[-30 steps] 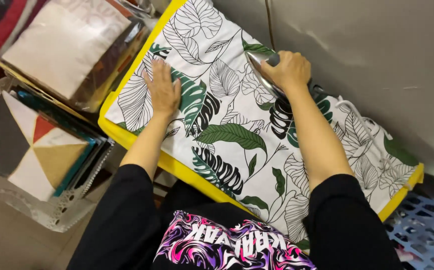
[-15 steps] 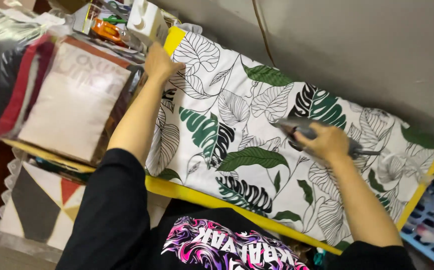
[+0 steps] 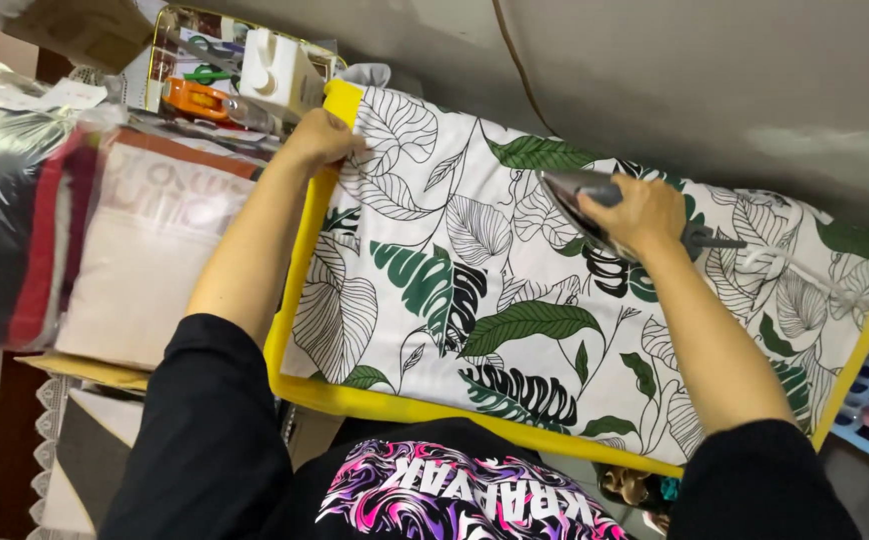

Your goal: Ironing a large piece of leaf-patterned fabric on an ironing board.

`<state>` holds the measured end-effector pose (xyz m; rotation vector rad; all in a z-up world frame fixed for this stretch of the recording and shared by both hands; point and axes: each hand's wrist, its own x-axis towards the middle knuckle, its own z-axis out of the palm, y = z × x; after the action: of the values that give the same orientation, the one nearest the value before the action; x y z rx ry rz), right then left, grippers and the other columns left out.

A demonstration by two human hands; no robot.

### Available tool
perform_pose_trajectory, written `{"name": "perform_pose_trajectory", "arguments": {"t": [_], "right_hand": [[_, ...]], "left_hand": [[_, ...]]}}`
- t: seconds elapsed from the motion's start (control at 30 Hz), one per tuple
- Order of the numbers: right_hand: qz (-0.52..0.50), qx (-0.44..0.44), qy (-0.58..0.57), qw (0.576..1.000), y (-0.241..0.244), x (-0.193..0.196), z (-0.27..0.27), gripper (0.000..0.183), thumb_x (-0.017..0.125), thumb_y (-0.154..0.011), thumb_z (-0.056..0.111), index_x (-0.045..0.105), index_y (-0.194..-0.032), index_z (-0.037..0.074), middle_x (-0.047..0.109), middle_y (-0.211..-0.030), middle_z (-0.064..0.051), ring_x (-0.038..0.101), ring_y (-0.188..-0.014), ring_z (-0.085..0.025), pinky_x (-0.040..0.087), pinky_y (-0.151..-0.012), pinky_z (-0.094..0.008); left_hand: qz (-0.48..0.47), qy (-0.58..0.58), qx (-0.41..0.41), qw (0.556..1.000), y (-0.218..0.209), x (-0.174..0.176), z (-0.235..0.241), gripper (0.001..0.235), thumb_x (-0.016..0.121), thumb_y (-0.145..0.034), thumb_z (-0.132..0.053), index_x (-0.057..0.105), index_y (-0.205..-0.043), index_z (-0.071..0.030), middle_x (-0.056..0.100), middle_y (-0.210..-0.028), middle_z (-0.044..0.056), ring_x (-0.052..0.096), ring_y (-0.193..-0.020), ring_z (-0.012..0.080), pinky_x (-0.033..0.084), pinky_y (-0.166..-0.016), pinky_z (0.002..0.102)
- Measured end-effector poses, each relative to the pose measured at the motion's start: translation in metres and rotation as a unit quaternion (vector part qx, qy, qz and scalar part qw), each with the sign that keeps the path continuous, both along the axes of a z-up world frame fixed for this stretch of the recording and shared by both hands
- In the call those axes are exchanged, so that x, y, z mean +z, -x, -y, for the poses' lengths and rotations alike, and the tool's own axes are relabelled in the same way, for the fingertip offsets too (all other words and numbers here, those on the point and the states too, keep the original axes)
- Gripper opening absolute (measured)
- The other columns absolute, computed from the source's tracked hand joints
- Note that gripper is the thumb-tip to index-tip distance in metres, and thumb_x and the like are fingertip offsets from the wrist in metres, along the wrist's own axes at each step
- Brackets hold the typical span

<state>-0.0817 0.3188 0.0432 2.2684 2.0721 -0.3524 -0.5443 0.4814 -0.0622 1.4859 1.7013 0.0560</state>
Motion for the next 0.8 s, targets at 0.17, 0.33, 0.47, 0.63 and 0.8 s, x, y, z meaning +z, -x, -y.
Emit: {"name": "perform_pose_trajectory", "arguments": {"t": [0.17,0.33,0.47,0.63,0.8], "right_hand": [[0.003,-0.017,-0.019,1.000,0.013,0.002,-0.013,0.053,0.072,-0.084,0.066,0.081,-0.104,0.018,0.074,-0.078,-0.015,0.073,-0.072,-0.034,0.058,-0.069,-0.045],[0.004,-0.019,-0.024,1.000,0.014,0.004,-0.013,0.054,0.073,-0.083,0.067,0.081,-0.103,0.018,0.074,-0.077,-0.014,0.072,-0.071,-0.036,0.057,-0.069,-0.046],[0.003,-0.024,-0.013,1.000,0.015,0.004,-0.011,0.052,0.073,-0.084,0.067,0.081,-0.101,0.019,0.073,-0.075,-0.013,0.071,-0.071,-0.034,0.057,-0.069,-0.046],[0.000,-0.018,-0.024,1.000,0.013,0.003,-0.014,0.050,0.074,-0.084,0.065,0.081,-0.099,0.018,0.073,-0.074,-0.012,0.071,-0.069,-0.033,0.056,-0.067,-0.045],[0.004,-0.031,0.006,1.000,0.019,0.010,-0.013,0.050,0.074,-0.085,0.066,0.081,-0.099,0.018,0.072,-0.073,-0.013,0.071,-0.068,-0.034,0.056,-0.066,-0.045]], "left_hand": [[0.435,0.189,0.178,0.862,-0.004,-0.022,-0.013,0.008,0.075,-0.086,-0.003,0.067,-0.086,-0.005,0.071,-0.082,0.008,0.068,-0.071,0.0188,0.060,-0.066,0.034],[0.598,0.160,0.300,0.725,-0.023,-0.057,-0.046,0.012,0.070,-0.091,0.001,0.064,-0.085,-0.007,0.071,-0.083,0.008,0.071,-0.073,0.0175,0.065,-0.070,0.034],[0.476,0.031,0.403,0.781,-0.035,-0.083,-0.063,0.015,0.074,-0.085,0.007,0.066,-0.082,-0.005,0.072,-0.079,0.009,0.068,-0.064,0.0174,0.060,-0.059,0.034],[0.490,0.067,0.434,0.753,-0.019,-0.047,-0.060,0.010,0.071,-0.085,0.005,0.067,-0.081,-0.003,0.073,-0.077,0.012,0.071,-0.064,0.0216,0.064,-0.058,0.035],[0.430,0.147,0.242,0.857,-0.016,-0.017,-0.050,0.015,0.076,-0.088,0.008,0.068,-0.097,-0.001,0.074,-0.086,0.012,0.074,-0.076,0.0235,0.061,-0.064,0.036]]}}
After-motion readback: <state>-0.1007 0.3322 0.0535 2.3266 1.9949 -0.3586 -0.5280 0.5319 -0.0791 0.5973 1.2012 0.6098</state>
